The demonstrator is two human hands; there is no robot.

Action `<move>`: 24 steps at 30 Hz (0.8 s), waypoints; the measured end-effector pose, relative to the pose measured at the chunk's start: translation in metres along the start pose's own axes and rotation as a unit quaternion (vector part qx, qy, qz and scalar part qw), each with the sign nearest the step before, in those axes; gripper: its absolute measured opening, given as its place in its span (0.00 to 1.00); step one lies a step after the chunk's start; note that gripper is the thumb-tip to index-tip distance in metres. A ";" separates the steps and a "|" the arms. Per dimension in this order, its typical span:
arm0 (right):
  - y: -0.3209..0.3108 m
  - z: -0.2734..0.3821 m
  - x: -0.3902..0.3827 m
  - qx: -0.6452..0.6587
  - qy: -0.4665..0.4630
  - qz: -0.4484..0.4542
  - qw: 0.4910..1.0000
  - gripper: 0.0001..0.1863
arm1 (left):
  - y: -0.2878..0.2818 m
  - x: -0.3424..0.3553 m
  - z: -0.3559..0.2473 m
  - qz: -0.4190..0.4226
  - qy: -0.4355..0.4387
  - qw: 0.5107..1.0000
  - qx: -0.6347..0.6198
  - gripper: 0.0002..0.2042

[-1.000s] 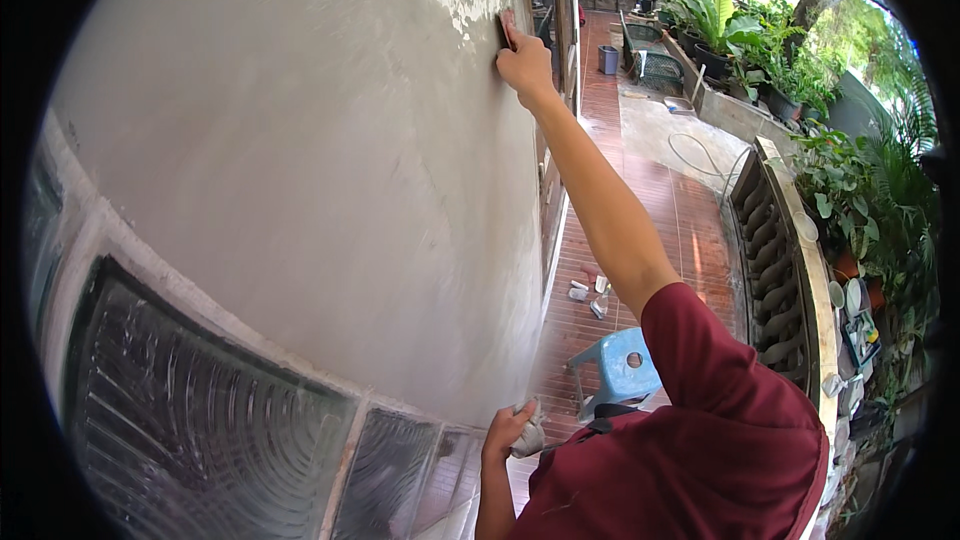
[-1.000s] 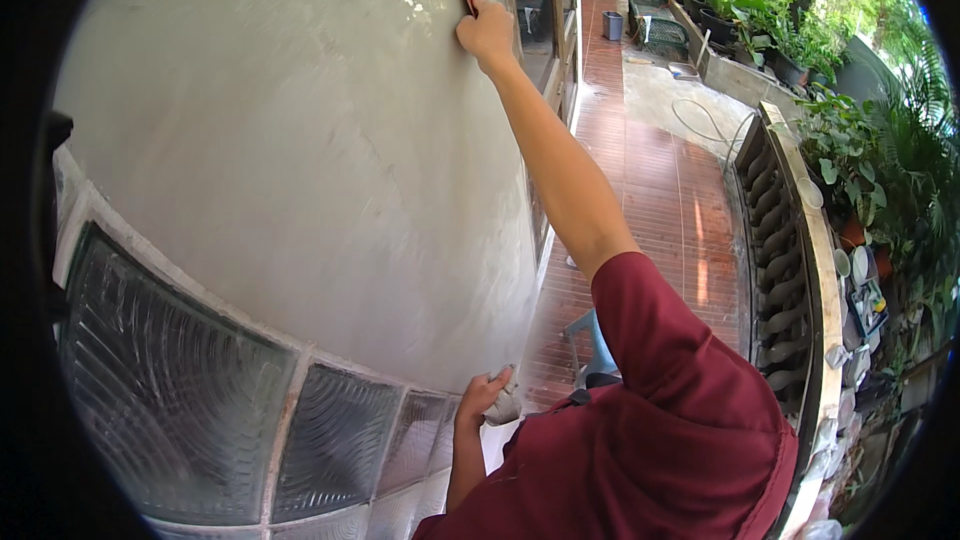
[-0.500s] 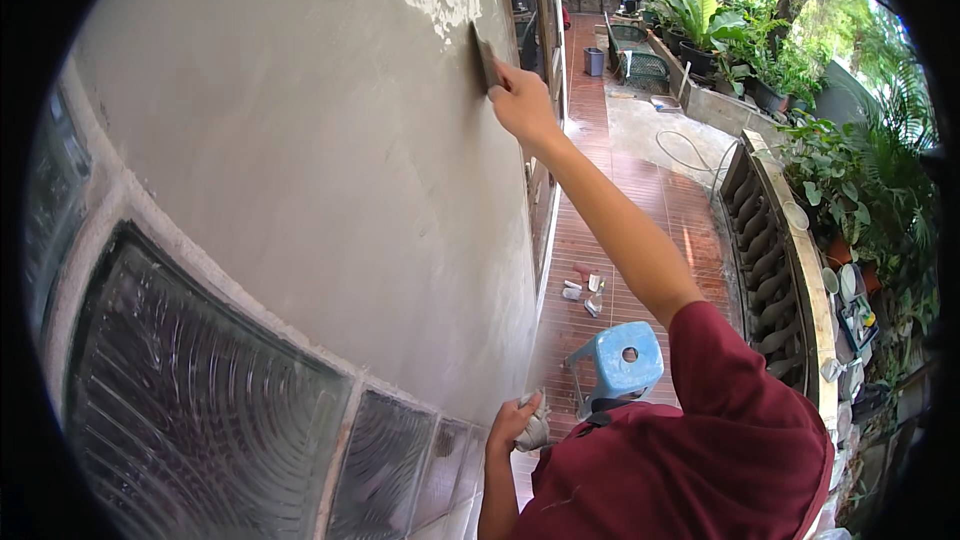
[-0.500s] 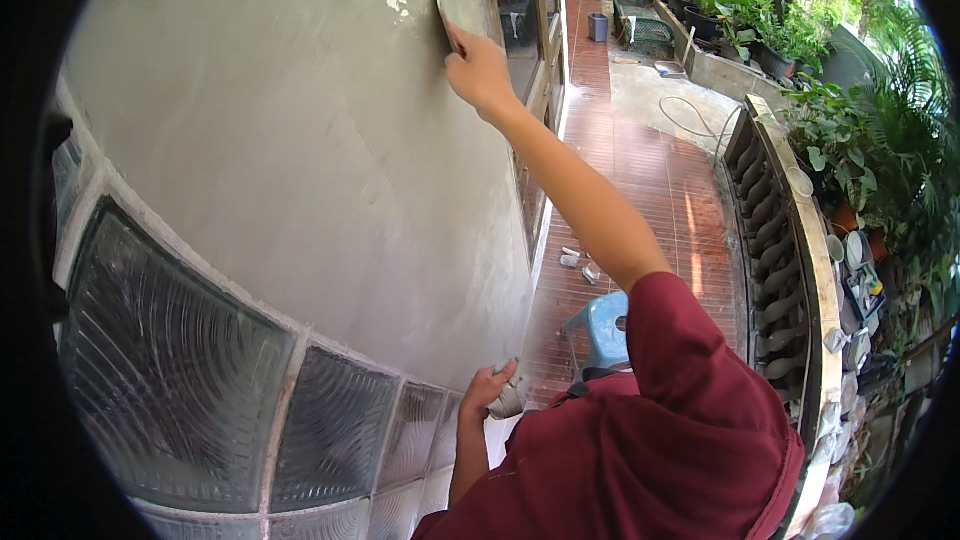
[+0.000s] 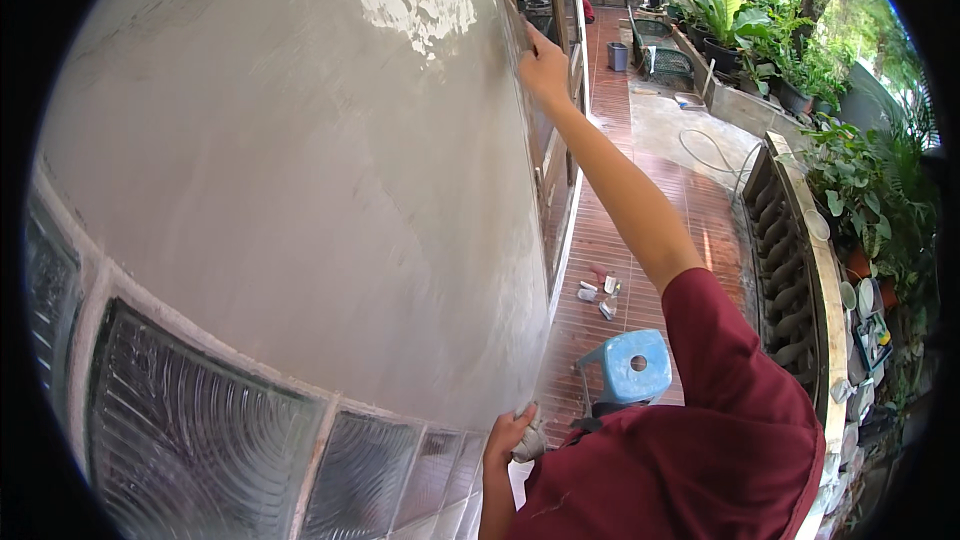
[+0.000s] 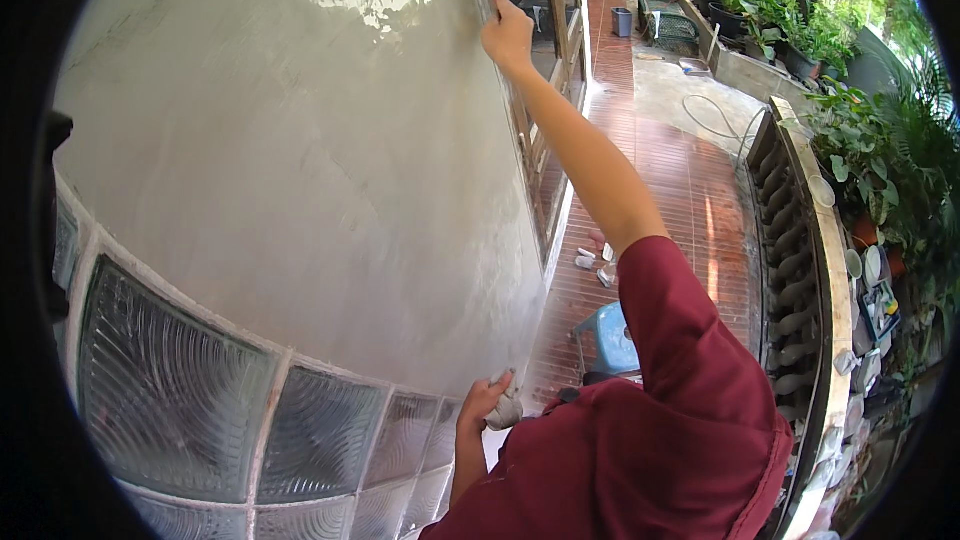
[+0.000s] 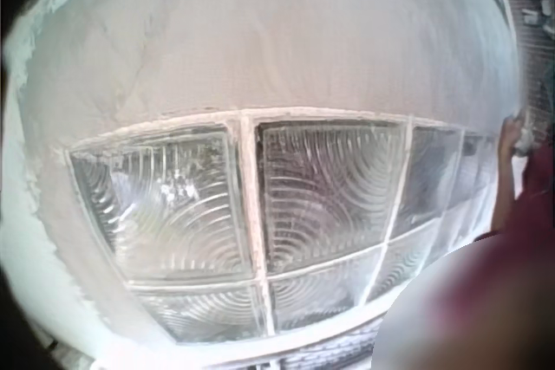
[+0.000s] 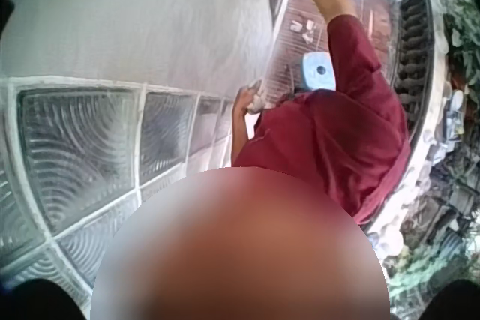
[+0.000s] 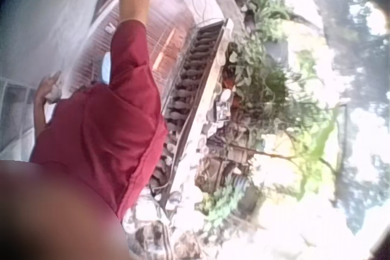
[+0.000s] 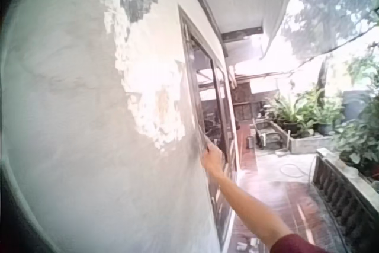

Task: The person applies plaster to a wall using a trowel, repeatedly smoothing and spreading the material across the surface. The person stands on a small stool to reach higher areas and continues the process throughout the clip.

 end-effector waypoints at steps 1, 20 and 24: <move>0.006 0.004 0.003 0.007 -0.033 -0.007 0.999 0.27 | 0.000 0.000 0.001 -0.009 0.003 1.000 -0.009 0.21; 0.046 0.070 -0.079 0.046 -0.049 0.029 0.997 0.33 | -0.021 -0.017 0.038 -0.039 -0.004 0.999 0.014 0.22; 0.046 0.085 -0.107 0.067 -0.034 0.063 0.995 0.33 | -0.018 -0.023 0.040 -0.017 -0.009 0.999 -0.025 0.21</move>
Point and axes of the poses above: each hand's wrist, its own x-axis towards the middle knuckle, its own y-axis out of the palm, z = x × y, the point moved 9 cm from there along x, towards the middle knuckle, and after that the axes turned 11 degrees about z, right-handed, at the moved point
